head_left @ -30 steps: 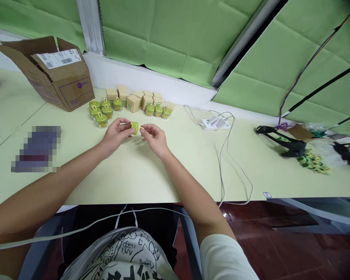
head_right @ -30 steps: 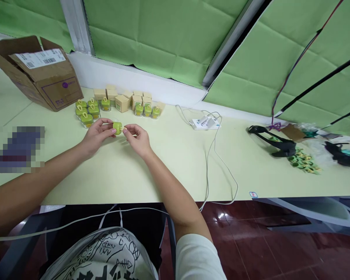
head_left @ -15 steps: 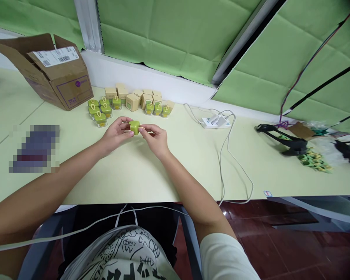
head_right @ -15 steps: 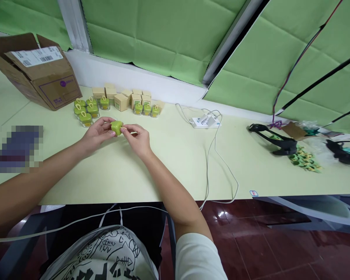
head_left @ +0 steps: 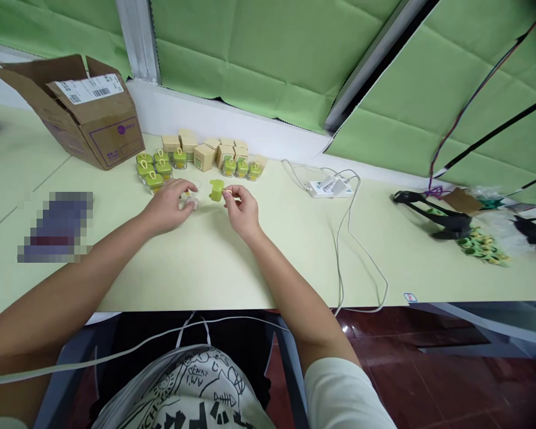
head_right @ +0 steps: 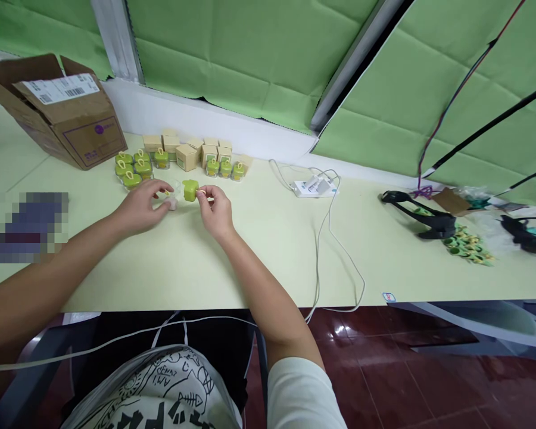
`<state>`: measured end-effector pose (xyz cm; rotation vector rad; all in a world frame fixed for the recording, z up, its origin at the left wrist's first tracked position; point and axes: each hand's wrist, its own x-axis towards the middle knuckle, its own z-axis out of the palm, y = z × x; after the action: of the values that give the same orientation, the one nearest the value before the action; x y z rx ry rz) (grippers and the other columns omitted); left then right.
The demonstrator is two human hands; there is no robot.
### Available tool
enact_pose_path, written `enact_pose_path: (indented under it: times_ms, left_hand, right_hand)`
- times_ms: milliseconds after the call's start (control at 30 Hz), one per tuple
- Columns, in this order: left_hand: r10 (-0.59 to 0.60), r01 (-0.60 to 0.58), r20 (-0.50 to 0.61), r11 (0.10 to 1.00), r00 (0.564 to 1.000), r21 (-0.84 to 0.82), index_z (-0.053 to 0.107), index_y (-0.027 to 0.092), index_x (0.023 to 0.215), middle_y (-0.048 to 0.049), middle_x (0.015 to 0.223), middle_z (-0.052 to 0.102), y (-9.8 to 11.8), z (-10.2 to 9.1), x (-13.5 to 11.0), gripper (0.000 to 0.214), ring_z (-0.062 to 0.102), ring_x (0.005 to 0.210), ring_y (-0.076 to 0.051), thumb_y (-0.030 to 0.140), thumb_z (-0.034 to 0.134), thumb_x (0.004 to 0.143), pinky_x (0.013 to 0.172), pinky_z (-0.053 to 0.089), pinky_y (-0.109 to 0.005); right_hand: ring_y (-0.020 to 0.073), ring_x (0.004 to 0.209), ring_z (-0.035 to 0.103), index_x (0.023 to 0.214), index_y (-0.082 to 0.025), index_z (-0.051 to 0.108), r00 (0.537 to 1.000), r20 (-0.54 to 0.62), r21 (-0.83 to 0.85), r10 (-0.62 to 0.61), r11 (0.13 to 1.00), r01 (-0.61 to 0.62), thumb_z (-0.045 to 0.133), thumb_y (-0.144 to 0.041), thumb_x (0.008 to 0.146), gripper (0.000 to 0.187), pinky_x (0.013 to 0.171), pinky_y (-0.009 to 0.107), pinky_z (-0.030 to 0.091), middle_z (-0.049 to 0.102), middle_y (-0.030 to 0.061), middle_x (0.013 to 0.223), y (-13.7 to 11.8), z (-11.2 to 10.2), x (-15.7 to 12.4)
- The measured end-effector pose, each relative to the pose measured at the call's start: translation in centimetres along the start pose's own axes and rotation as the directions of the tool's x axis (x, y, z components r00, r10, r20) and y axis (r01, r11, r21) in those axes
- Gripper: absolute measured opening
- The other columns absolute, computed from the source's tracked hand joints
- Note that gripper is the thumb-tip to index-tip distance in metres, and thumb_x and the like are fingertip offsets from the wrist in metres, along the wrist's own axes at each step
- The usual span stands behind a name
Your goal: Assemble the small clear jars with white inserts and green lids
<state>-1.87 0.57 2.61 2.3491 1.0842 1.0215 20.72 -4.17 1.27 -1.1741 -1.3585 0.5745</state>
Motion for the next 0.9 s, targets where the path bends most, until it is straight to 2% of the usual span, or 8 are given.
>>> enact_pose_path:
  times_ms: [100, 167, 300, 500, 633, 800, 900]
  left_hand:
    - [0.145, -0.174, 0.168, 0.970, 0.975, 0.171, 0.069, 0.021, 0.114, -0.0127, 0.122, 0.071, -0.5, 0.1, -0.3, 0.029, 0.062, 0.121, -0.036, 0.025, 0.060, 0.086, 0.105, 0.052, -0.053]
    - [0.150, -0.192, 0.198, 0.958, 0.969, 0.212, 0.069, 0.020, 0.118, -0.0144, 0.122, 0.069, -0.9, 0.4, -0.3, 0.034, 0.061, 0.120, -0.036, 0.022, 0.057, 0.086, 0.104, 0.052, -0.053]
    - [0.109, -0.145, 0.173, 0.966, 0.979, 0.212, 0.068, 0.020, 0.125, -0.0163, 0.125, 0.067, -1.6, 1.0, -0.2, 0.040, 0.059, 0.122, -0.037, 0.024, 0.055, 0.088, 0.108, 0.049, -0.055]
    - [0.038, -0.045, 0.106, 0.997, 0.994, 0.062, 0.073, 0.024, 0.111, -0.0152, 0.118, 0.072, -1.9, 1.1, -0.1, 0.033, 0.061, 0.116, -0.042, 0.029, 0.067, 0.078, 0.105, 0.048, -0.058]
    - [-0.010, 0.010, 0.035, 1.000, 0.999, 0.013, 0.072, 0.026, 0.109, -0.0113, 0.115, 0.074, -0.9, 0.8, -0.1, 0.034, 0.062, 0.115, -0.039, 0.030, 0.075, 0.075, 0.102, 0.049, -0.053]
    - [-0.053, 0.050, -0.038, 0.997, 0.998, -0.064, 0.072, 0.024, 0.108, -0.0088, 0.113, 0.072, 0.5, 0.4, -0.1, 0.035, 0.066, 0.097, -0.028, 0.034, 0.080, 0.075, 0.091, 0.054, -0.042]
    - [-0.058, 0.051, -0.061, 0.993, 0.996, -0.111, 0.071, 0.024, 0.111, -0.0081, 0.114, 0.071, 0.7, 0.3, -0.1, 0.039, 0.064, 0.095, -0.026, 0.033, 0.082, 0.074, 0.089, 0.054, -0.039]
  right_hand:
    - [0.0180, 0.090, 0.066, 0.099, -0.024, 0.068, 0.999, -0.003, 0.010, 0.037, 0.999, -0.037, 0.065, -0.073, 0.092, 0.050, 0.078, 0.034, 0.061, 0.072, 0.0045, 0.099, 0.1, 0.0, 0.1]
    - [0.0178, 0.089, 0.066, 0.099, -0.023, 0.068, 0.998, 0.002, 0.018, 0.061, 0.998, -0.061, 0.066, -0.075, 0.091, 0.052, 0.077, 0.033, 0.061, 0.071, 0.0042, 0.097, 0.1, 0.1, 0.1]
    - [0.0167, 0.087, 0.065, 0.098, -0.023, 0.067, 0.994, 0.019, 0.034, 0.106, 0.994, -0.106, 0.067, -0.077, 0.088, 0.055, 0.076, 0.031, 0.061, 0.070, 0.0032, 0.094, 0.0, 0.1, 0.1]
    - [0.0162, 0.086, 0.063, 0.095, -0.023, 0.065, 0.986, 0.044, 0.098, 0.160, 0.982, -0.164, 0.073, -0.074, 0.084, 0.053, 0.073, 0.030, 0.062, 0.068, 0.0019, 0.090, 0.0, 0.2, 0.1]
    - [0.0157, 0.086, 0.063, 0.094, -0.023, 0.065, 0.973, 0.064, 0.145, 0.221, 0.963, -0.228, 0.076, -0.068, 0.083, 0.048, 0.073, 0.030, 0.062, 0.067, 0.0006, 0.089, 0.6, 0.2, 0.4]
    - [0.0150, 0.088, 0.067, 0.094, -0.023, 0.063, 0.948, 0.110, 0.214, 0.300, 0.924, -0.317, 0.078, -0.060, 0.080, 0.043, 0.071, 0.028, 0.061, 0.068, 0.0000, 0.091, 1.2, 0.1, 0.6]
    - [0.0151, 0.088, 0.068, 0.094, -0.023, 0.062, 0.942, 0.126, 0.220, 0.311, 0.917, -0.332, 0.079, -0.058, 0.080, 0.041, 0.071, 0.028, 0.061, 0.068, -0.0003, 0.090, 1.3, 0.1, 0.6]
